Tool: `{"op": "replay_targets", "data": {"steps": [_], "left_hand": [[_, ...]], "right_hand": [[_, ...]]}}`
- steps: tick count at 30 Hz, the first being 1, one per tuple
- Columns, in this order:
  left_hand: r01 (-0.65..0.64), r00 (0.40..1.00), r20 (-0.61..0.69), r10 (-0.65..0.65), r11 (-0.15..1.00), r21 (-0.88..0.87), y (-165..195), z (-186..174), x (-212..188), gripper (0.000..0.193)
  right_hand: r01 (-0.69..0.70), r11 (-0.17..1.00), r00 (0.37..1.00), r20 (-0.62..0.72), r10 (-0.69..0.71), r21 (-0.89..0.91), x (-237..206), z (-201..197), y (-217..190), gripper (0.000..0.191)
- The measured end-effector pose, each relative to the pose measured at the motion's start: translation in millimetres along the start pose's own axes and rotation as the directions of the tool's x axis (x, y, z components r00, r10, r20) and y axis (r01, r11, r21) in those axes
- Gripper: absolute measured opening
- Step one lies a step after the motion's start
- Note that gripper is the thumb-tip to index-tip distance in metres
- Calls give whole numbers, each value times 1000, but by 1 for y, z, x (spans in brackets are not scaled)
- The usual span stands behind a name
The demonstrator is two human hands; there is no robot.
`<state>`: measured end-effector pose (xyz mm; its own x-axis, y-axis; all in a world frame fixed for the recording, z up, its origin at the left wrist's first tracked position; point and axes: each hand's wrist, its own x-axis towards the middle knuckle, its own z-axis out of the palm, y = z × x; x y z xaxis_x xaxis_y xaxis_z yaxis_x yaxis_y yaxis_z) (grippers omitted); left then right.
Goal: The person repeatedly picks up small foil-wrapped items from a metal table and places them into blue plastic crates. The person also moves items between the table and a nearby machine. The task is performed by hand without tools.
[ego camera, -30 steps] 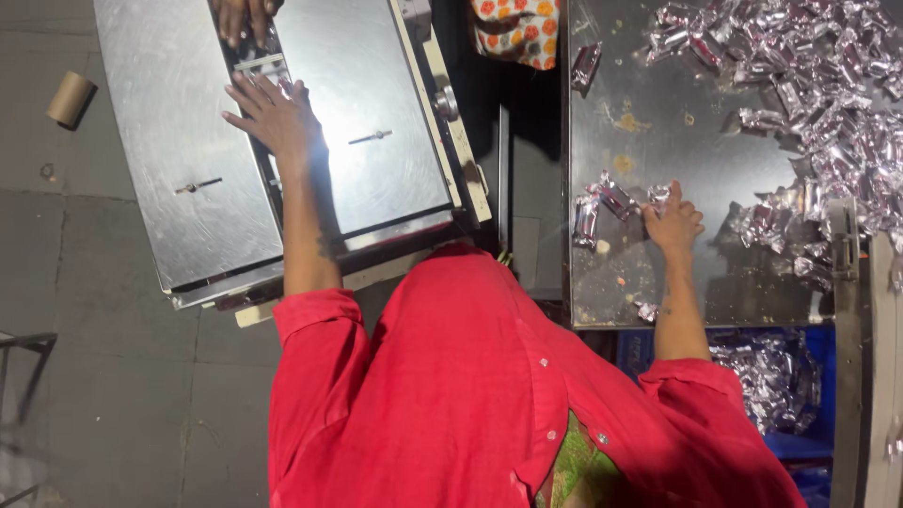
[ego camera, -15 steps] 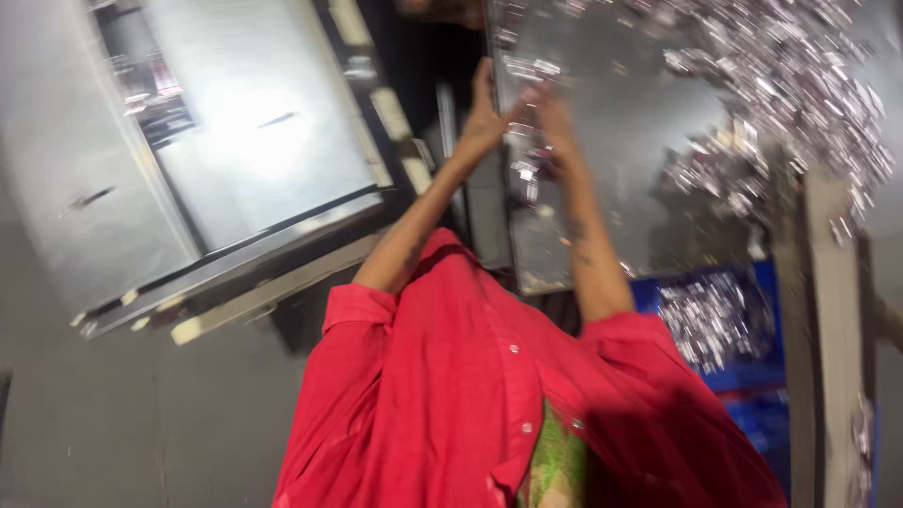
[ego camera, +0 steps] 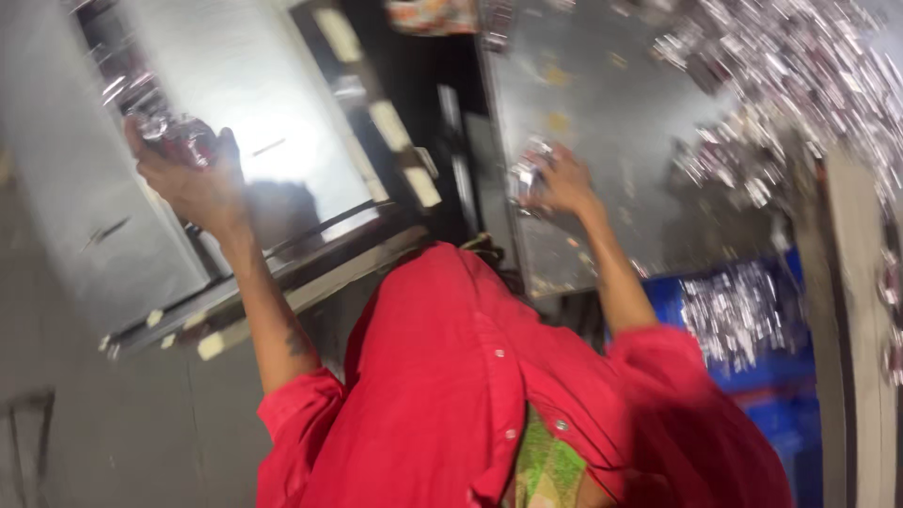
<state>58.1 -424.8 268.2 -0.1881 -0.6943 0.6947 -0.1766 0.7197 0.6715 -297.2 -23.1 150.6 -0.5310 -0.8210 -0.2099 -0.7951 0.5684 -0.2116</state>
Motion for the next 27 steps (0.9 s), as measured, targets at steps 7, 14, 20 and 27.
{"op": "replay_targets", "data": {"steps": [7,14,20,27], "left_hand": [[262,828,115,-549,559,787,-99,-23,-10,84],[505,860,-30,-509,843,186,-16,102,-23,92],[243,759,642,-109,962,-124,120,262,-140,74],[993,32,938,-345,120,10,143,334,-234,69]], "right_hand": [[-259,931,911,-255,324,258,-29,69,16,99],[-335,922,887,-264,378,195,19,67,-22,97],[-342,817,877,-155,455,464,31,30,-13,81],[292,662,908,-417,34,690,1,16,9,115]]}}
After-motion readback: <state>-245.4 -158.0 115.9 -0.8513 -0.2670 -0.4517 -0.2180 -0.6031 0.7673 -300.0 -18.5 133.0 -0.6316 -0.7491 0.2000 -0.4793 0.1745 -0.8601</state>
